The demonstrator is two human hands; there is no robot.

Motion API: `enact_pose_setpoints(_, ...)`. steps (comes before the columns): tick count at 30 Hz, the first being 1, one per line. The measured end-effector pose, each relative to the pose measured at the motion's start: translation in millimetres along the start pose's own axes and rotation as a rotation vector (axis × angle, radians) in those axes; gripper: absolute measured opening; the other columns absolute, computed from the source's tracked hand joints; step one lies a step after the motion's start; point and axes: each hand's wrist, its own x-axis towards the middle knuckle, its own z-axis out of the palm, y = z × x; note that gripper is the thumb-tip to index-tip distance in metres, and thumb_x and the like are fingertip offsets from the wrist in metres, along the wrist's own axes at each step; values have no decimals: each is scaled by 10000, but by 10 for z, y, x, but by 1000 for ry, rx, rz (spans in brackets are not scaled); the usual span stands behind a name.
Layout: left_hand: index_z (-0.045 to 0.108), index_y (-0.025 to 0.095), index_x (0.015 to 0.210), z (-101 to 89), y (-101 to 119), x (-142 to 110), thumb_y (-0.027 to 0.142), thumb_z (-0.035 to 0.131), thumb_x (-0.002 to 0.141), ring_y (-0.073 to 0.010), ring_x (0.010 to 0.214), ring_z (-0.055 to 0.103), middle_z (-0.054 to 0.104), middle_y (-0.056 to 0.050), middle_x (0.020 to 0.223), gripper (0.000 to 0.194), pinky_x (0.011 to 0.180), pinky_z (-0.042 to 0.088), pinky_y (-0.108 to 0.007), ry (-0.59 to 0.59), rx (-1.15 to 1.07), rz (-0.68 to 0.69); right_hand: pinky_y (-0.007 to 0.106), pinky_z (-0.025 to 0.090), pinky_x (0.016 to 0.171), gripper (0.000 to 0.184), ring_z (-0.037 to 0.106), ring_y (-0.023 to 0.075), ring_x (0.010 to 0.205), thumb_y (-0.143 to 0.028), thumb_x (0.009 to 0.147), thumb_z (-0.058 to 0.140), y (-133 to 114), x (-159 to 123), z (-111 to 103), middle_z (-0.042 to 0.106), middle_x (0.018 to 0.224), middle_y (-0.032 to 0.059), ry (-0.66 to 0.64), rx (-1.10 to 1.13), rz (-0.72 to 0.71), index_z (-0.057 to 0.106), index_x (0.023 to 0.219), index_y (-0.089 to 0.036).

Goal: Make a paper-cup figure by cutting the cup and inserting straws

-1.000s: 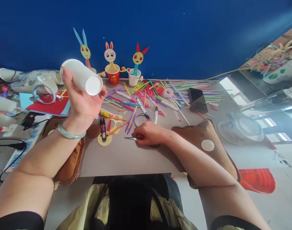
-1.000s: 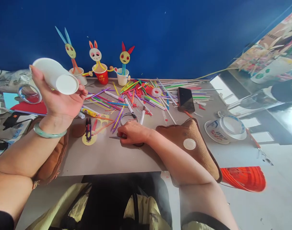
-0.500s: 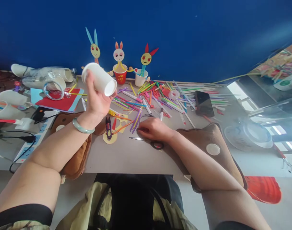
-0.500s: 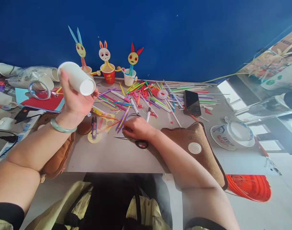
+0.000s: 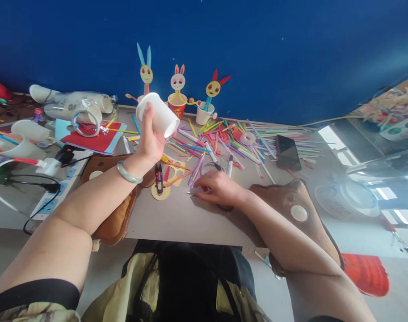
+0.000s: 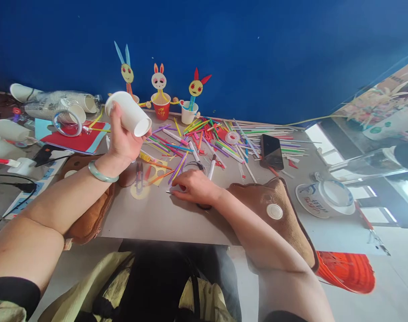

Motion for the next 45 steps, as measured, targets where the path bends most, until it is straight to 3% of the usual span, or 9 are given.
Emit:
enact_pose_setpoints(5,625,279,1173,-29,-61,8,639,492,933,-242,1066,683,674,-63,1048,452,724,599,-268,-13,14,1,318,405,791,240,655,206,853,-240,950,505,-332,273,-7,735,911,103,-172,-243,-4,732,977,-169)
enact_pose_setpoints(10,593,279,1236,-84,-139,66,636,551,912,-262,1118,670,649,-75,1117,485,779,606,-299,-94,-52,2,344,421,676,300,688,314,892,-379,794,725,-574,366,-191,728,933,160,-513,-461,371,738,953,-125)
enact_pose_setpoints(13,569,269,1280,-97,-163,92,627,534,933,-271,1156,656,637,-76,1109,500,806,604,-318,-108,-65,3,323,418,638,222,700,312,900,-213,764,697,-598,249,-206,721,953,148,-620,-524,520,742,971,-146)
enact_pose_setpoints(16,577,244,1261,-96,-175,89,623,568,918,-283,1163,647,627,-79,1078,511,835,601,-357,-119,-73,-3,306,413,612,272,707,273,881,-123,815,558,-595,116,-172,699,1032,127,-581,-523,544,738,1012,-177)
enact_pose_setpoints(21,614,220,1179,-93,-203,55,624,714,805,-305,1159,626,642,-91,1071,559,848,609,-390,-135,-106,13,306,420,622,283,703,258,873,-237,869,541,-685,107,-107,689,1085,105,-499,-451,525,721,1085,-207)
enact_pose_setpoints(28,618,200,1127,-89,-219,61,528,616,922,-261,1140,656,633,-74,1043,386,859,603,-346,-104,-76,-14,297,426,656,250,687,248,915,-265,856,563,-745,403,34,691,1123,103,-379,-413,461,704,1050,-197)
enact_pose_setpoints(35,623,211,1174,-94,-251,93,547,626,910,-269,1137,664,640,-70,1086,428,806,608,-323,-104,-50,7,304,459,708,331,681,259,997,-463,940,512,-823,824,88,693,1171,109,-218,-307,459,668,1063,-198)
enact_pose_setpoints(40,605,212,1218,-90,-237,78,526,606,929,-276,1147,660,644,-81,1111,427,837,617,-351,-106,-51,-14,353,506,784,413,677,305,1040,-532,893,530,-839,1159,229,725,1103,148,-252,-263,574,685,1012,-169)
enact_pose_setpoints(45,615,204,1196,-78,-231,69,516,647,908,-292,1182,646,633,-82,1107,426,858,609,-352,-109,-66,-25,341,502,766,377,682,309,1002,-478,834,592,-784,1250,210,742,1019,158,-310,-199,621,730,964,-151)
